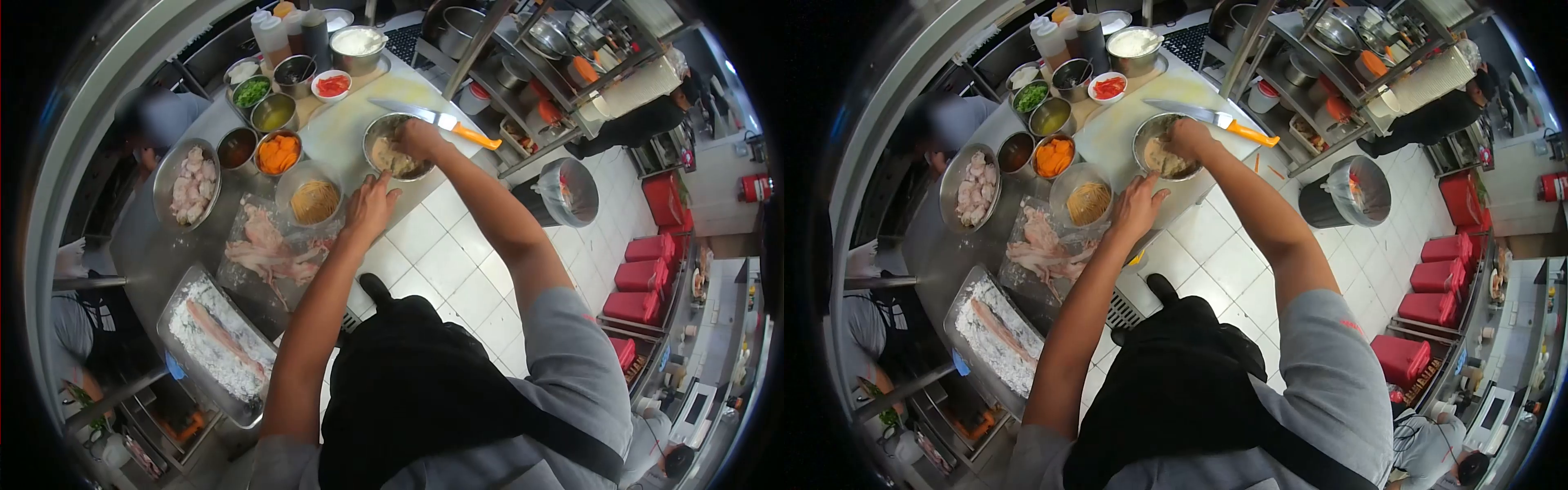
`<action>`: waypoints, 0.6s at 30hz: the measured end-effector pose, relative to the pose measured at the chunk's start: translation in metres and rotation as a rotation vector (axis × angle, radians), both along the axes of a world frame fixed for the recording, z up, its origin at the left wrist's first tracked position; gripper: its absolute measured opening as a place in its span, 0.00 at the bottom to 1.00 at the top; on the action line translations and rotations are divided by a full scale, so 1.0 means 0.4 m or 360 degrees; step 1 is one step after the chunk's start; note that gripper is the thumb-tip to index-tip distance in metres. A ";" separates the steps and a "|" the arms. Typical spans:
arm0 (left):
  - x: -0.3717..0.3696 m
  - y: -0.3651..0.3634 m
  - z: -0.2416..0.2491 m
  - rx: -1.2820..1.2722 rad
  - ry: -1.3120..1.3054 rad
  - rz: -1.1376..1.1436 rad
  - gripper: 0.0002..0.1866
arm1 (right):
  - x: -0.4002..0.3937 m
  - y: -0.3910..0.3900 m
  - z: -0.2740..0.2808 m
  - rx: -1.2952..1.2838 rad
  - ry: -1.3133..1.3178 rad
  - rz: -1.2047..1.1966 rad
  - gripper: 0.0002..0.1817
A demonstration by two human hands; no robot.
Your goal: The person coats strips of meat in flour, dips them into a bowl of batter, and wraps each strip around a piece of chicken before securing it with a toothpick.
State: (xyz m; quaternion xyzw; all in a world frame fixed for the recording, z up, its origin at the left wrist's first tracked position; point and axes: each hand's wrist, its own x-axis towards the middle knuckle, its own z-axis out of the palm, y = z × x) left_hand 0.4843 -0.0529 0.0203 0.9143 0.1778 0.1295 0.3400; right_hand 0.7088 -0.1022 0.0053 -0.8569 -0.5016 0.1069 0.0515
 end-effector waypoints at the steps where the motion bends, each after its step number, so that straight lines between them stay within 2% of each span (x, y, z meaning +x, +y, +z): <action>1: 0.016 0.005 -0.019 0.0024 -0.0090 -0.0017 0.16 | 0.006 0.019 -0.014 -0.0061 -0.0061 0.0097 0.20; 8: 0.044 -0.009 -0.056 0.0092 -0.0101 0.0072 0.11 | 0.014 0.063 -0.032 -0.0227 0.0147 -0.0122 0.24; 10: 0.045 -0.018 -0.067 0.0131 -0.0181 0.0124 0.11 | 0.012 0.076 -0.023 -0.0423 0.0139 -0.0085 0.26; 14: 0.040 -0.032 -0.060 0.0105 -0.0192 0.0151 0.12 | 0.026 0.067 -0.029 -0.0433 0.0134 0.0212 0.22; 16: 0.044 -0.034 -0.066 0.0116 -0.0213 0.0152 0.12 | 0.014 0.050 -0.004 -0.0203 0.0231 0.0403 0.22; 18: 0.044 -0.034 -0.070 0.0111 -0.0216 0.0157 0.12 | 0.003 0.037 0.015 -0.0193 0.0335 0.0350 0.24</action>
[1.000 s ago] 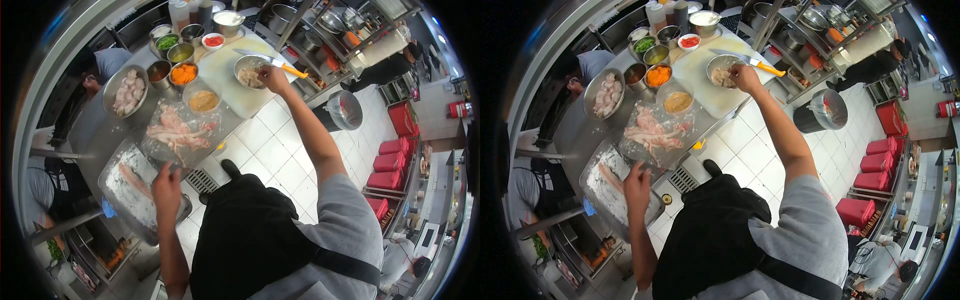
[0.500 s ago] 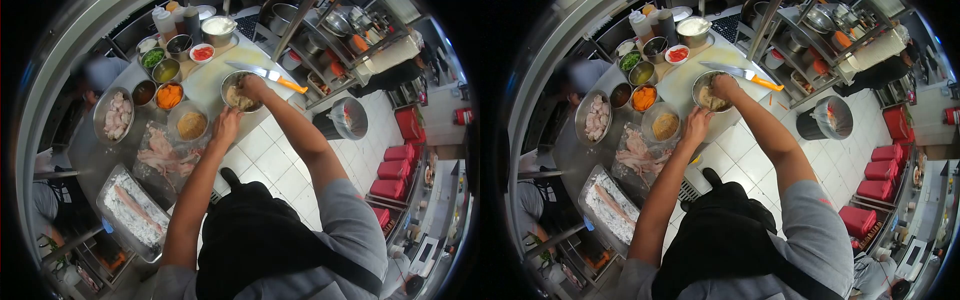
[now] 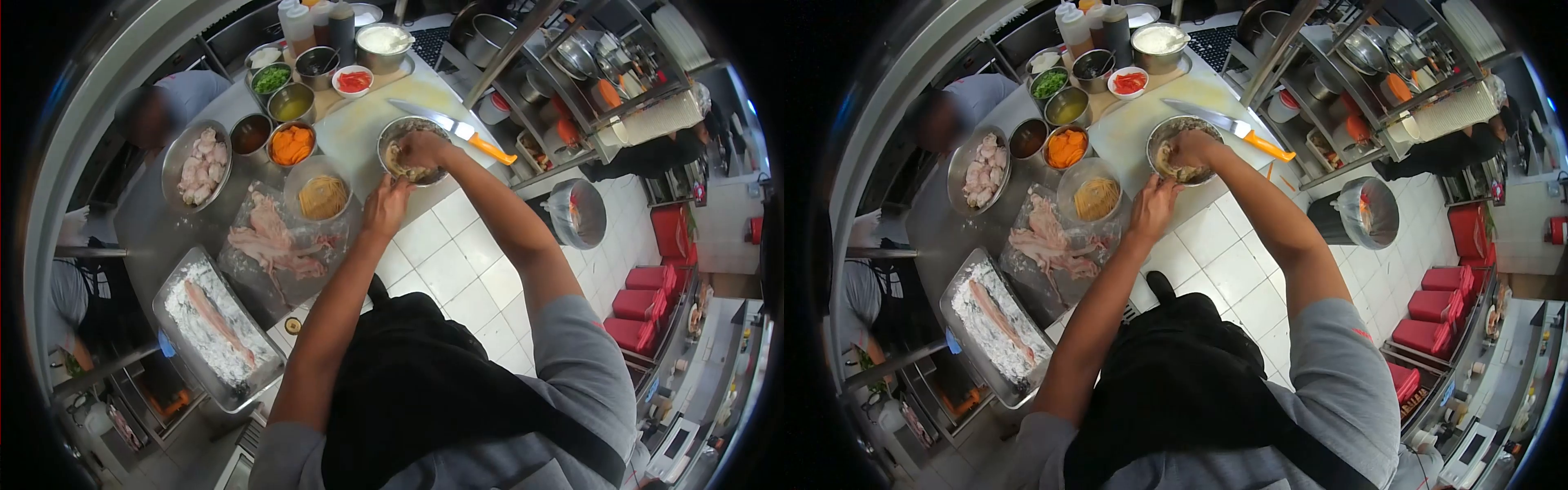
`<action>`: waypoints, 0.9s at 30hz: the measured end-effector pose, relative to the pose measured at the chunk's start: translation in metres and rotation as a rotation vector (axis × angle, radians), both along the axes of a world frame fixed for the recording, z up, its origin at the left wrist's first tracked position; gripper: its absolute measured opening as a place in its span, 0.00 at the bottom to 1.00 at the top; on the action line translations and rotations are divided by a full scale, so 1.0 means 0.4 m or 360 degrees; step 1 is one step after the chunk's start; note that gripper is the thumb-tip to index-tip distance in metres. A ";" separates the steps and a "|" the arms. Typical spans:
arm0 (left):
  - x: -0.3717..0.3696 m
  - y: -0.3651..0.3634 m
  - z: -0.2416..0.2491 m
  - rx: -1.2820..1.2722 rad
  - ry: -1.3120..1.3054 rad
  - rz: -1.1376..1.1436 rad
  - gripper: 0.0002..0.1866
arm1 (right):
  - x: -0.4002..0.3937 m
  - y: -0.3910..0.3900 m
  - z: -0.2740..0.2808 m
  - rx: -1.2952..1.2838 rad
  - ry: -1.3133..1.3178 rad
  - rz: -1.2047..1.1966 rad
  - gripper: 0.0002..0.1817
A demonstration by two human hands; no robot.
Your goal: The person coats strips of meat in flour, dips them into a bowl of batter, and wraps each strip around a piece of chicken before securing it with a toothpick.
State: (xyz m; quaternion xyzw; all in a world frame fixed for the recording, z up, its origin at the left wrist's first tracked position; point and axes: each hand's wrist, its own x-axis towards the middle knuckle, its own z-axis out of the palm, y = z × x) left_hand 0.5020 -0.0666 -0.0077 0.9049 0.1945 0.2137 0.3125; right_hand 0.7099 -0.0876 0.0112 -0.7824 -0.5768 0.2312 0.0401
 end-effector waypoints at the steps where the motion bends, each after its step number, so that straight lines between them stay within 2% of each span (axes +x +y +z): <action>1: 0.000 -0.002 0.000 -0.0001 -0.0002 -0.0007 0.13 | -0.005 -0.006 0.011 -0.0003 0.0102 -0.0070 0.26; 5: -0.004 0.000 0.013 0.0025 0.0027 -0.0025 0.13 | 0.023 -0.021 -0.026 0.0219 0.0237 -0.0121 0.25; 7: -0.002 0.001 0.014 0.0006 0.0091 -0.0027 0.14 | 0.024 -0.026 -0.036 0.0515 0.0293 -0.0043 0.24; 11: 0.010 0.002 -0.005 0.0051 0.0097 0.0011 0.15 | 0.007 -0.032 0.029 0.0258 0.0461 -0.0161 0.24; 13: 0.019 0.001 -0.024 0.0052 0.0125 0.0036 0.17 | 0.008 -0.046 0.042 0.0435 0.0310 -0.0335 0.23; 14: 0.015 -0.001 -0.016 0.0023 0.0130 0.0001 0.18 | 0.049 -0.039 -0.025 0.0541 0.0322 -0.0432 0.21; 15: -0.002 0.002 0.004 -0.0004 0.0148 0.0003 0.20 | 0.071 -0.049 -0.045 0.0834 0.0487 -0.0397 0.16; 16: -0.040 0.002 0.062 -0.0073 0.0267 -0.0023 0.22 | 0.069 -0.047 -0.038 0.0987 0.0860 -0.0490 0.12; 17: -0.079 0.005 0.068 -0.0109 0.0068 -0.0006 0.23 | 0.020 -0.055 0.039 0.1011 0.0909 -0.0492 0.09; 20: -0.279 0.028 0.104 -0.0108 -0.0163 0.0050 0.17 | -0.121 -0.060 0.178 0.0833 0.1217 -0.0499 0.06; 21: -0.365 0.045 0.100 -0.0177 -0.0246 0.0198 0.15 | -0.188 -0.055 0.188 0.0806 0.1250 -0.0463 0.06; 23: -0.595 0.093 0.131 -0.0203 -0.0270 0.0500 0.12 | -0.384 -0.035 0.205 0.0786 0.1655 -0.0349 0.09; 24: -0.714 0.124 0.076 -0.0158 -0.0211 0.0826 0.10 | -0.485 -0.014 0.202 0.0702 0.1623 -0.0098 0.10; 25: -0.834 0.147 0.061 -0.0359 -0.0295 0.1018 0.10 | -0.595 0.006 0.198 0.0616 0.1575 0.0155 0.12; 26: -0.951 0.171 0.055 -0.0209 -0.0125 0.1122 0.08 | -0.703 0.019 0.189 0.0544 0.1731 0.0354 0.18; 27: -1.053 0.175 0.065 -0.0159 0.0149 0.1079 0.08 | -0.799 0.046 0.187 0.0525 0.1353 0.0677 0.19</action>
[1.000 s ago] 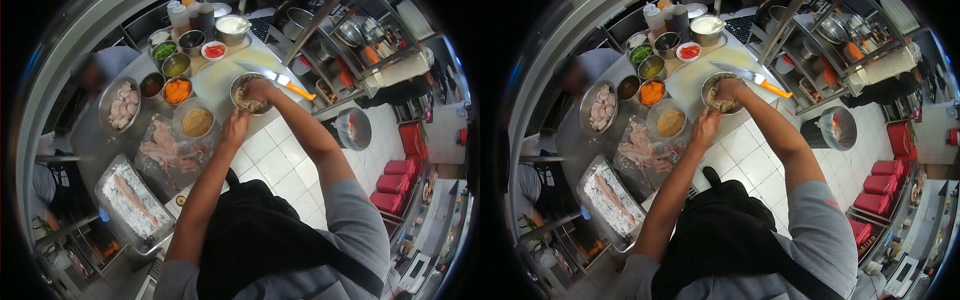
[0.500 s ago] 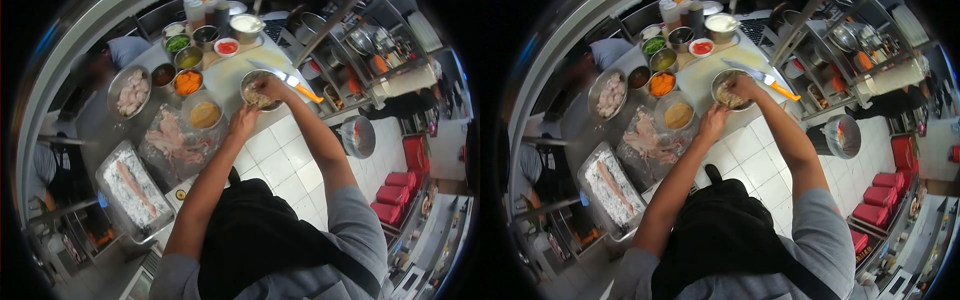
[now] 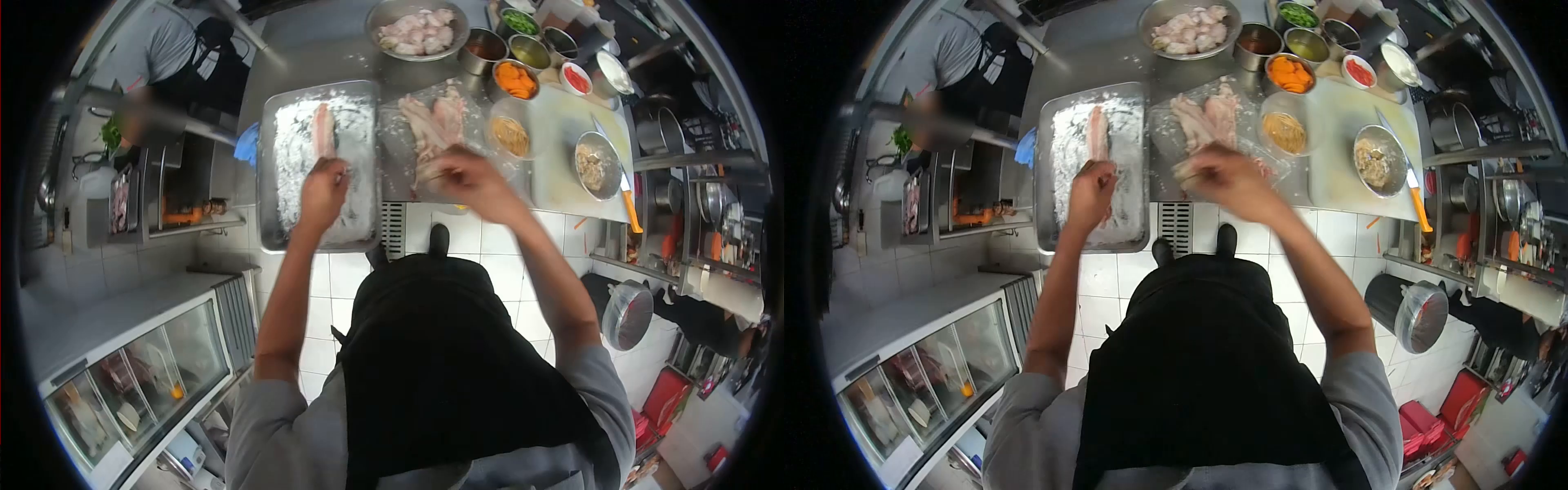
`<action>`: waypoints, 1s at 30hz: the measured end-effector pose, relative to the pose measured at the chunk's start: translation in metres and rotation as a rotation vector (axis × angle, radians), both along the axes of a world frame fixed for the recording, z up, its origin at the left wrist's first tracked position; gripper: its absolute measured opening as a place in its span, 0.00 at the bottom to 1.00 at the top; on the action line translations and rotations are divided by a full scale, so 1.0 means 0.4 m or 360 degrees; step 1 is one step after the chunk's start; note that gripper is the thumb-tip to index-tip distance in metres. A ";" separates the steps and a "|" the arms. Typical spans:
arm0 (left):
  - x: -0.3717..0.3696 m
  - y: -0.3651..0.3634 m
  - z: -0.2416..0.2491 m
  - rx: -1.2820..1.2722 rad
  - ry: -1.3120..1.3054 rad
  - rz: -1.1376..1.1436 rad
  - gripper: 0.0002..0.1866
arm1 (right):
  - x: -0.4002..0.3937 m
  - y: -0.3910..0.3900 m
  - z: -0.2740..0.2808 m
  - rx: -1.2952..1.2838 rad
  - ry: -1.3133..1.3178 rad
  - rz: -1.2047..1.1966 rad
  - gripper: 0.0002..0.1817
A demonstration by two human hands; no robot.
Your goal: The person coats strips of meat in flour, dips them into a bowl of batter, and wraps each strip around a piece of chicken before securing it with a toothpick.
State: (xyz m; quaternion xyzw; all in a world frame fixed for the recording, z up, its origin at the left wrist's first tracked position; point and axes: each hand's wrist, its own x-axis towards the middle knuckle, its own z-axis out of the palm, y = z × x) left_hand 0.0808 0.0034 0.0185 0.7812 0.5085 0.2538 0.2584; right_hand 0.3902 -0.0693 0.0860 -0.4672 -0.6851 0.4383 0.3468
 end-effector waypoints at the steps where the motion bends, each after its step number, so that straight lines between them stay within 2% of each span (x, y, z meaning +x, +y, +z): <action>1: -0.066 -0.007 0.011 -0.0046 0.0262 -0.0064 0.09 | -0.092 0.021 -0.014 0.0198 -0.0104 0.0117 0.17; 2: -0.095 -0.020 0.014 -0.0053 0.0252 -0.0044 0.09 | -0.178 0.036 -0.040 0.0393 -0.0199 0.0239 0.15; 4: -0.156 -0.047 0.007 -0.0340 0.0459 -0.0183 0.15 | -0.323 0.059 -0.099 0.0399 -0.0667 0.0295 0.13; 5: -0.177 -0.056 -0.003 -0.0346 0.0440 -0.0165 0.15 | -0.372 0.068 -0.115 0.0398 -0.0681 0.0318 0.13; 7: -0.186 -0.068 -0.031 -0.0235 0.0478 -0.0201 0.18 | -0.446 0.085 -0.148 -0.0088 -0.0993 0.0699 0.12; 9: -0.186 -0.073 -0.056 -0.0168 0.0439 -0.0200 0.16 | -0.484 0.086 -0.237 -0.0141 -0.1182 0.0813 0.12; 11: -0.183 -0.064 -0.072 -0.0166 0.0435 -0.0299 0.16 | -0.476 0.073 -0.267 0.0103 -0.1151 0.0647 0.12; 12: -0.182 -0.054 -0.102 -0.0171 0.0443 -0.0349 0.12 | -0.470 0.072 -0.278 0.0098 -0.1162 0.0659 0.12; 14: -0.187 -0.044 -0.116 -0.0099 0.0470 -0.0354 0.10 | -0.455 0.076 -0.283 0.0344 -0.1175 0.0440 0.10; 18: -0.200 -0.026 -0.117 -0.0023 0.0389 -0.0364 0.08 | -0.464 0.036 -0.248 0.0403 -0.1241 0.0514 0.09; 22: -0.209 -0.005 -0.141 0.0017 0.0346 -0.0414 0.09 | -0.470 0.074 -0.275 0.0484 -0.1374 0.0262 0.09; 24: -0.195 0.016 -0.161 0.0063 0.0146 -0.0350 0.09 | -0.449 0.117 -0.291 0.0476 -0.1425 0.0147 0.09; 28: -0.167 0.075 -0.162 -0.0012 0.0065 -0.0341 0.08 | -0.443 0.184 -0.308 0.0547 -0.1483 -0.0129 0.08; 30: -0.164 0.110 -0.156 0.0125 0.0008 -0.0368 0.08 | -0.445 0.207 -0.303 0.0540 -0.1465 -0.0208 0.09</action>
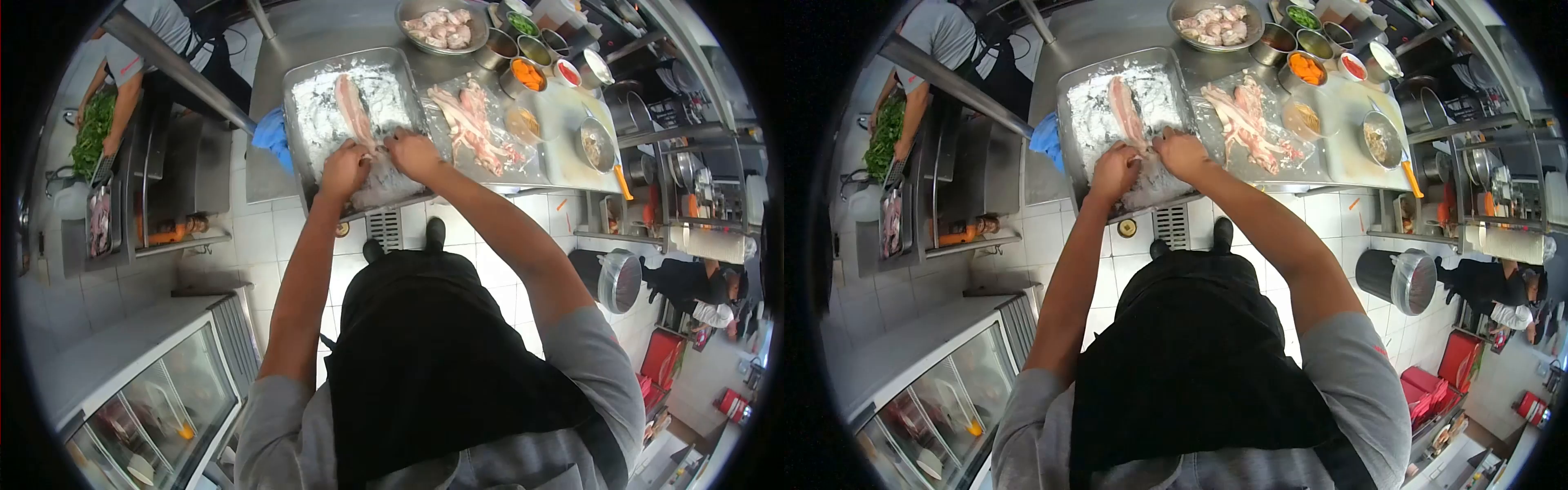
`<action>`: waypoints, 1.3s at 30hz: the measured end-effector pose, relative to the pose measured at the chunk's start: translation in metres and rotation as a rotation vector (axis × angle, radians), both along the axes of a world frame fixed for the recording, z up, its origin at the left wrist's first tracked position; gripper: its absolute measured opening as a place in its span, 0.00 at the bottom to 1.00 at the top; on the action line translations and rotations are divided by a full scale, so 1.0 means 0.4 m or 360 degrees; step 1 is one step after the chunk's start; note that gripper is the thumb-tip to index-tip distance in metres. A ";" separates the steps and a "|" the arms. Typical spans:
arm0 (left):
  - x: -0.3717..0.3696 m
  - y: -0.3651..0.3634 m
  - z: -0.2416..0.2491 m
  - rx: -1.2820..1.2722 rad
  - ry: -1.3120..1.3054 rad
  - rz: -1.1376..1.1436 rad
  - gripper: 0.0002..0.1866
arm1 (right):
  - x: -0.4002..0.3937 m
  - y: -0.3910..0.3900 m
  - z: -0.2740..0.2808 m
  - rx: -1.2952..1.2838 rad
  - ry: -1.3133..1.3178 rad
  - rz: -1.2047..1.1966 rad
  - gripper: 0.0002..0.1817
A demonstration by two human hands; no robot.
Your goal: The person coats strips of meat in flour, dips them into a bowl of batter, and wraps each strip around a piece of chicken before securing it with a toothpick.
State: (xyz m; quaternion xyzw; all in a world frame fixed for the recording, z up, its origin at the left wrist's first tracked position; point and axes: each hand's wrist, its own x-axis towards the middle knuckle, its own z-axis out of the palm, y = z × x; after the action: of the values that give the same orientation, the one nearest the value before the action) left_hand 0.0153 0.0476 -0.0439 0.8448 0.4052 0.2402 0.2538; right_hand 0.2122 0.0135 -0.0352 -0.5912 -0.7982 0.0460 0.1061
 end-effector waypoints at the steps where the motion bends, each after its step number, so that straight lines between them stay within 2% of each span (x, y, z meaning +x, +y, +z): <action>1: 0.004 0.021 0.004 0.0004 -0.0009 -0.0007 0.08 | 0.005 0.013 0.002 0.0004 -0.0009 -0.0007 0.09; 4: -0.012 0.060 0.022 0.0047 0.0065 -0.0061 0.10 | 0.002 0.023 0.032 -0.0045 0.0026 -0.0084 0.09; 6: -0.018 0.046 0.029 0.0010 0.0137 -0.0046 0.12 | 0.000 -0.034 0.043 -0.0189 -0.0093 0.0222 0.10; 10: -0.019 0.004 0.028 -0.0118 0.0267 -0.0150 0.14 | 0.002 -0.055 0.034 -0.0146 0.0064 0.0223 0.09; 12: -0.019 -0.010 0.029 -0.0158 0.0249 -0.0162 0.12 | -0.001 -0.026 0.047 -0.0325 0.0053 -0.0076 0.10; 13: -0.016 -0.014 0.034 -0.0191 0.0217 -0.0168 0.11 | 0.003 -0.009 0.048 -0.0329 0.0063 -0.0082 0.10; 15: -0.012 -0.020 0.041 -0.0198 0.0203 -0.0186 0.11 | 0.009 0.023 0.050 -0.0008 0.0396 -0.0067 0.09; 17: -0.009 -0.024 0.046 -0.0204 0.0192 -0.0201 0.11 | -0.001 0.050 0.046 -0.0051 0.0490 -0.0059 0.09; 19: -0.001 -0.032 0.058 -0.0142 0.0043 -0.0158 0.11 | -0.002 0.074 0.013 0.0014 0.0570 0.0371 0.10; 23: 0.002 -0.014 0.083 -0.0152 -0.0076 -0.0087 0.10 | -0.004 0.065 -0.019 -0.0137 0.0650 0.0387 0.06; 26: 0.007 0.047 0.044 -0.0407 -0.0421 0.0040 0.07 | 0.005 0.058 -0.001 -0.0137 0.0751 0.0374 0.06; 29: 0.021 0.090 0.050 -0.0588 -0.0473 0.0172 0.07 | -0.007 0.072 -0.004 -0.0201 0.0842 0.0282 0.07; 30: 0.017 0.094 0.056 -0.0588 -0.0468 0.0172 0.07 | -0.010 0.083 -0.007 -0.0216 0.0779 0.0244 0.07; 32: 0.017 0.097 0.067 0.0077 -0.0452 0.0311 0.10 | -0.009 0.093 -0.014 -0.0232 0.0719 0.0191 0.08; 33: 0.015 0.090 0.064 0.0071 -0.0449 0.0300 0.10 | -0.011 0.094 -0.009 -0.0261 0.0720 0.0141 0.08; 35: -0.003 0.070 0.059 -0.0119 -0.0243 -0.0086 0.13 | -0.014 0.098 0.003 -0.0283 0.0725 0.0097 0.09; 37: -0.001 0.046 0.050 -0.0070 -0.0195 -0.0120 0.14 | -0.017 0.102 0.009 -0.0322 0.0872 -0.0106 0.09; 39: 0.004 0.039 0.042 -0.0030 -0.0153 -0.0159 0.15 | -0.014 0.104 0.000 -0.0282 0.0853 -0.0026 0.09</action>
State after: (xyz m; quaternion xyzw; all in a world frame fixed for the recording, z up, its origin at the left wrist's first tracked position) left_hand 0.0170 0.0633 -0.0273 0.8489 0.3522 0.2638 0.2927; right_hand 0.2068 0.0553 -0.0351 -0.5713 -0.7298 0.2695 0.2616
